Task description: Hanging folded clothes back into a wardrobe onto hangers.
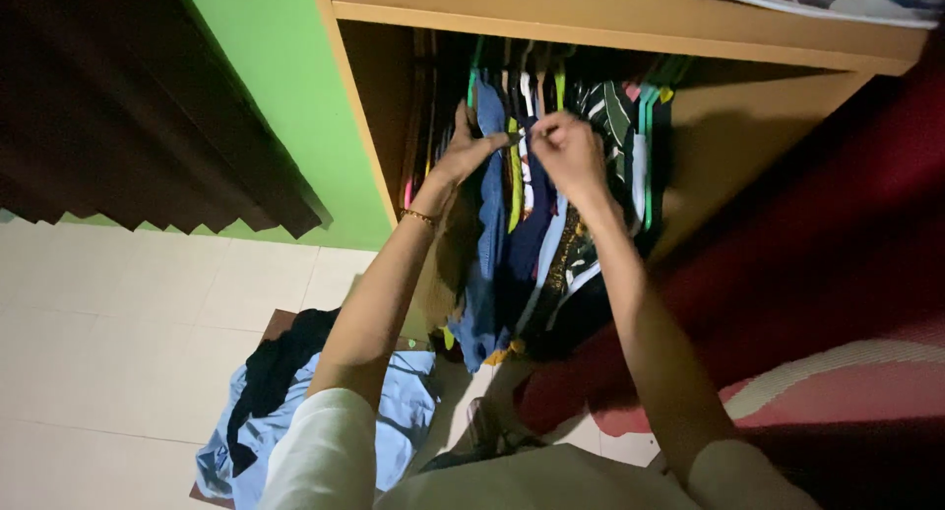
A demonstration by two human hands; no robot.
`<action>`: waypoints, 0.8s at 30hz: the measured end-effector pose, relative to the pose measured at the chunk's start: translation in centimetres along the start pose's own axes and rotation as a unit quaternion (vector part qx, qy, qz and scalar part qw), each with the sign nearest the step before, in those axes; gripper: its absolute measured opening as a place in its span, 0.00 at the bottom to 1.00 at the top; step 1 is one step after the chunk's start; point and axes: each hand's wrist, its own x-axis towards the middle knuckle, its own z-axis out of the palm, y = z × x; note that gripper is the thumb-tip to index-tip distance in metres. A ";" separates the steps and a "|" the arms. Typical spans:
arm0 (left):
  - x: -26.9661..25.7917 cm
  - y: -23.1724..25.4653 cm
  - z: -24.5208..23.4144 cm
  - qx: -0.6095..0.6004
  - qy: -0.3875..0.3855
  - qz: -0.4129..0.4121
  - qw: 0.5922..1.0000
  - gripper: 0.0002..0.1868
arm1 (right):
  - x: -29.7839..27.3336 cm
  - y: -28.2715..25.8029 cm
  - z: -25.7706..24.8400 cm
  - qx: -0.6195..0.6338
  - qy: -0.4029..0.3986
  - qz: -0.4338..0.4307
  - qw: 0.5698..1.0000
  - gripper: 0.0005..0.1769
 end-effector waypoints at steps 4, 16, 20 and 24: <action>-2.5 3.0 0.1 0.050 0.009 -0.036 0.998 0.69 | 2.0 4.4 1.3 -0.163 0.252 -0.196 0.934 0.33; -2.9 6.5 2.0 0.013 -0.080 -0.094 0.992 0.68 | 4.7 10.6 4.7 0.044 0.098 0.009 0.994 0.21; -2.9 7.2 3.7 0.053 -0.071 -0.133 0.987 0.64 | 5.6 12.5 6.2 0.096 0.158 -0.057 0.981 0.15; -2.1 6.3 5.7 0.096 -0.070 -0.117 0.986 0.59 | 5.2 13.3 4.5 0.034 0.163 -0.004 0.986 0.14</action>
